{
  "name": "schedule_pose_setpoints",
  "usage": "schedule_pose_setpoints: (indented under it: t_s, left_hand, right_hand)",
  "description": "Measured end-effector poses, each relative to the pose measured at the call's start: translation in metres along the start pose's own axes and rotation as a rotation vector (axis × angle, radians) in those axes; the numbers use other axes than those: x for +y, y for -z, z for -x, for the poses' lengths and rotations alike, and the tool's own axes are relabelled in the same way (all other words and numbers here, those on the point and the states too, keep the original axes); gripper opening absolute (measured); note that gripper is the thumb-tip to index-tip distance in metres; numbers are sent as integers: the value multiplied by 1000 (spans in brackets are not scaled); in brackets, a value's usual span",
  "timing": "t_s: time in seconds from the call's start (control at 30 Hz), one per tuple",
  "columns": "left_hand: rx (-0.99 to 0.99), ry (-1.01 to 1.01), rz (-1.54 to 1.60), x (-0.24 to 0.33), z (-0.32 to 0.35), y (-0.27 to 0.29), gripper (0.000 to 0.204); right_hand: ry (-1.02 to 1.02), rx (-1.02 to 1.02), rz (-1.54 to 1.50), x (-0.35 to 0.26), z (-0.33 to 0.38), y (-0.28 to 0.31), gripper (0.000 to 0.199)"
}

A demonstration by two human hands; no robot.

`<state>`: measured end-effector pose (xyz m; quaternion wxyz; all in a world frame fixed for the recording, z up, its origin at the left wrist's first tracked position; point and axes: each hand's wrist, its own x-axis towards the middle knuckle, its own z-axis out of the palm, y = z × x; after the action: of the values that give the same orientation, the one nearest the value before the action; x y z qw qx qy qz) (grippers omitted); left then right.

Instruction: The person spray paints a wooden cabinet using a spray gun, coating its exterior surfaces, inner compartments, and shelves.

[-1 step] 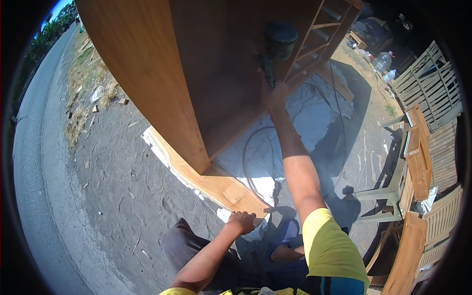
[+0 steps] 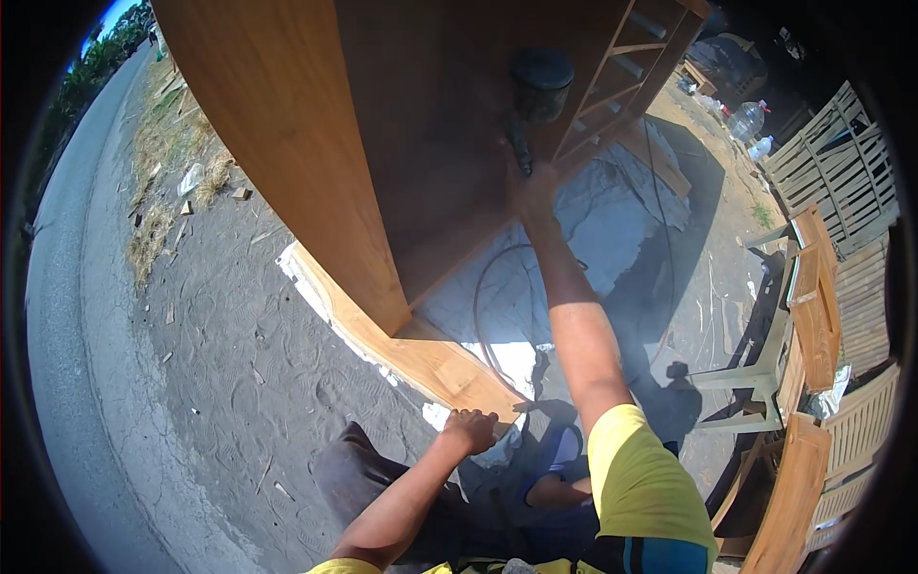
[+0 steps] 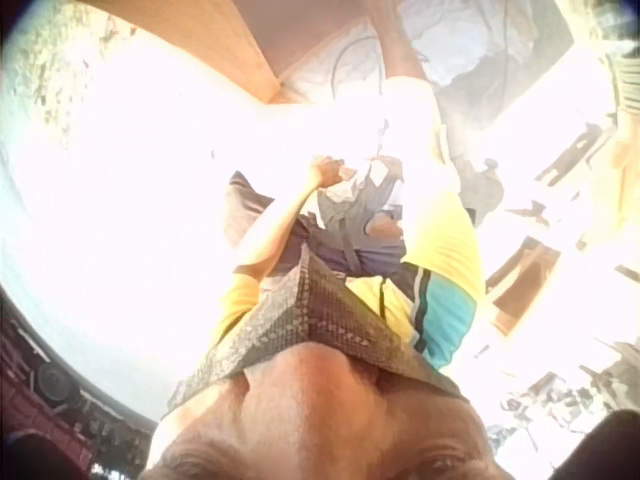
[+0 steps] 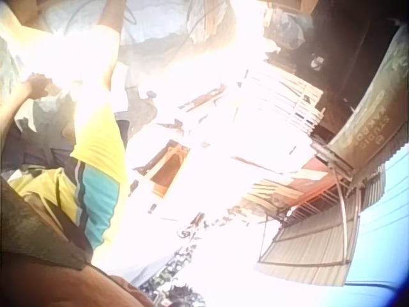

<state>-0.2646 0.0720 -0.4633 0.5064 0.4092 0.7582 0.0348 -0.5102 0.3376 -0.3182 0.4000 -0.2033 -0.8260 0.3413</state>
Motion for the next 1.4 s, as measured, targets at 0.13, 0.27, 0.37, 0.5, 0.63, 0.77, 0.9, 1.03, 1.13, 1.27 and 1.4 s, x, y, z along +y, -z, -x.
schedule_pose_setpoints:
  t_s: [0.13, 0.27, 0.37, 0.5, 0.63, 0.77, 0.9, 1.03, 1.13, 1.27, 1.4]
  left_hand:
    - [35, 20, -17, 4, 5, 0, 59]
    - [27, 49, 10, 4, 13, -5, 58]
    - [28, 61, 0, 9, 14, -5, 60]
    - [17, 65, 2, 11, 13, -5, 62]
    - [25, 49, 4, 8, 9, -6, 62]
    - [15, 14, -2, 3, 3, -1, 60]
    - [-14, 21, 3, -6, 8, 5, 58]
    - [-8, -36, -33, -3, -1, 2, 64]
    - [-28, -62, -48, 2, -5, 5, 66]
    - [-80, -84, -110, 8, -8, 3, 66]
    - [-101, -121, -127, 11, -7, 7, 66]
  right_hand:
    - [-1, -135, 104, 71, 29, -42, 49]
    - [-70, -213, 123, 69, 49, -77, 34]
    - [-147, -266, 144, 65, 47, -94, 29]
    - [-218, -462, 385, 68, 31, -117, 25]
    - [-194, -376, 361, 84, 37, -103, 23]
    - [6, -152, 362, 117, 60, -51, 39]
    - [-146, -125, 218, 77, 94, 13, 50]
    - [-278, -124, 258, 71, 117, 66, 55]
    - [-298, -124, 243, 65, 125, 77, 54]
    - [-302, -129, 209, 40, 122, 91, 50]
    - [-208, -50, 240, -6, 98, 117, 49]
